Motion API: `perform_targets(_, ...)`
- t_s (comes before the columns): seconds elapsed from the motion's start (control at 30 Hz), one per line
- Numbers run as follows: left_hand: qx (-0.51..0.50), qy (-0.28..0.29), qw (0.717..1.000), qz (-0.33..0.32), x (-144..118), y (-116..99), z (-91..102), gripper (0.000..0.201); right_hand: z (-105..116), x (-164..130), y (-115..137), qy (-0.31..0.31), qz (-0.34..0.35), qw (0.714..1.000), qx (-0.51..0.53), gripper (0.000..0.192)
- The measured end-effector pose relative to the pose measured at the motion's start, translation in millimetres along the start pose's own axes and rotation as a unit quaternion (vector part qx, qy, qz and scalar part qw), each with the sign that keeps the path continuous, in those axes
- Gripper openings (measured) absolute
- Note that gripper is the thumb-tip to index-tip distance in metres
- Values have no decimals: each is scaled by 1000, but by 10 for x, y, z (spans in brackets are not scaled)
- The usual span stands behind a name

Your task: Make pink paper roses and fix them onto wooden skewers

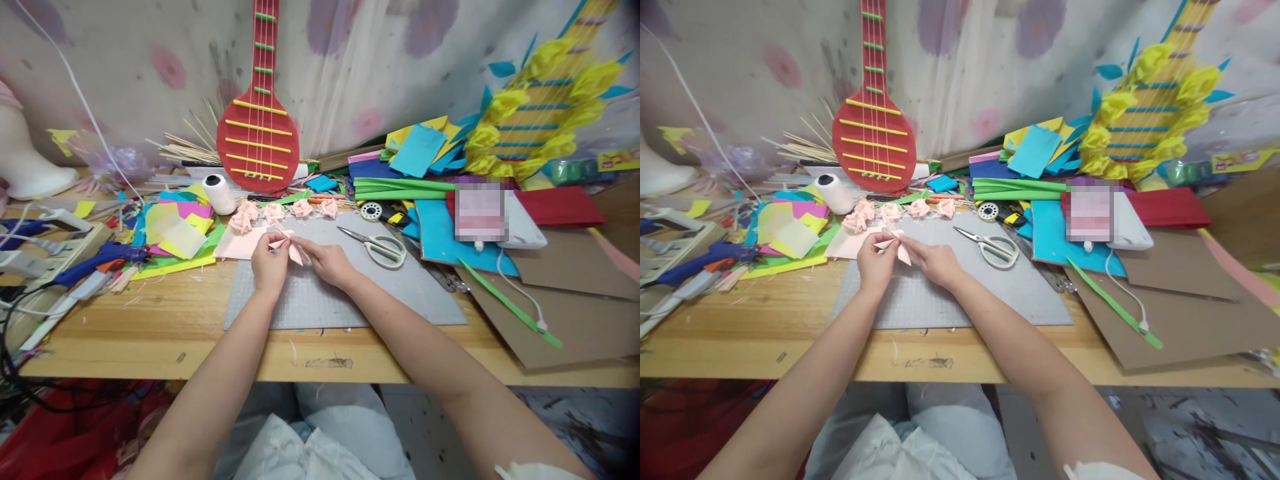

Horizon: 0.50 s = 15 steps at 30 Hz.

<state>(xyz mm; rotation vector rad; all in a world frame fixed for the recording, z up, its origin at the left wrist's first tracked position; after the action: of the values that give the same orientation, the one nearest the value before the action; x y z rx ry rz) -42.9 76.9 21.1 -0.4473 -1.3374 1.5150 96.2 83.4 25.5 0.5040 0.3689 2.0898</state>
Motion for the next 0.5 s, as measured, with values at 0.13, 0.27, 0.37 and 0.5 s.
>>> perform_targets(0.13,7,-9,1000,3,-2,-19,19,11,5,1,33,-1,7,1000,-4,44)
perform_targets(0.27,21,-19,1000,5,-5,-25,39,11,-10,8,47,3,13,1000,-6,43)
perform_targets(0.37,32,-23,999,5,-8,-32,48,11,-17,15,47,5,12,1000,-12,43)
perform_targets(0.5,42,-31,998,23,-11,-20,64,13,-33,26,49,14,15,999,-25,43)
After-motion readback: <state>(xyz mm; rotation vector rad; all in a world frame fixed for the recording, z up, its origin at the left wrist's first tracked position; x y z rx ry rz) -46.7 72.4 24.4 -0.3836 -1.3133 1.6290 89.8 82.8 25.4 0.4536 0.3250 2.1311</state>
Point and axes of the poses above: each hand's wrist, its own x-axis towards the middle knuckle, its own z-axis out of the back of the hand, y = z × x, the point moved 7 cm from there along x, towards the middle knuckle, and after that the axes turned 4 degrees about x, right-handed, at the moved point
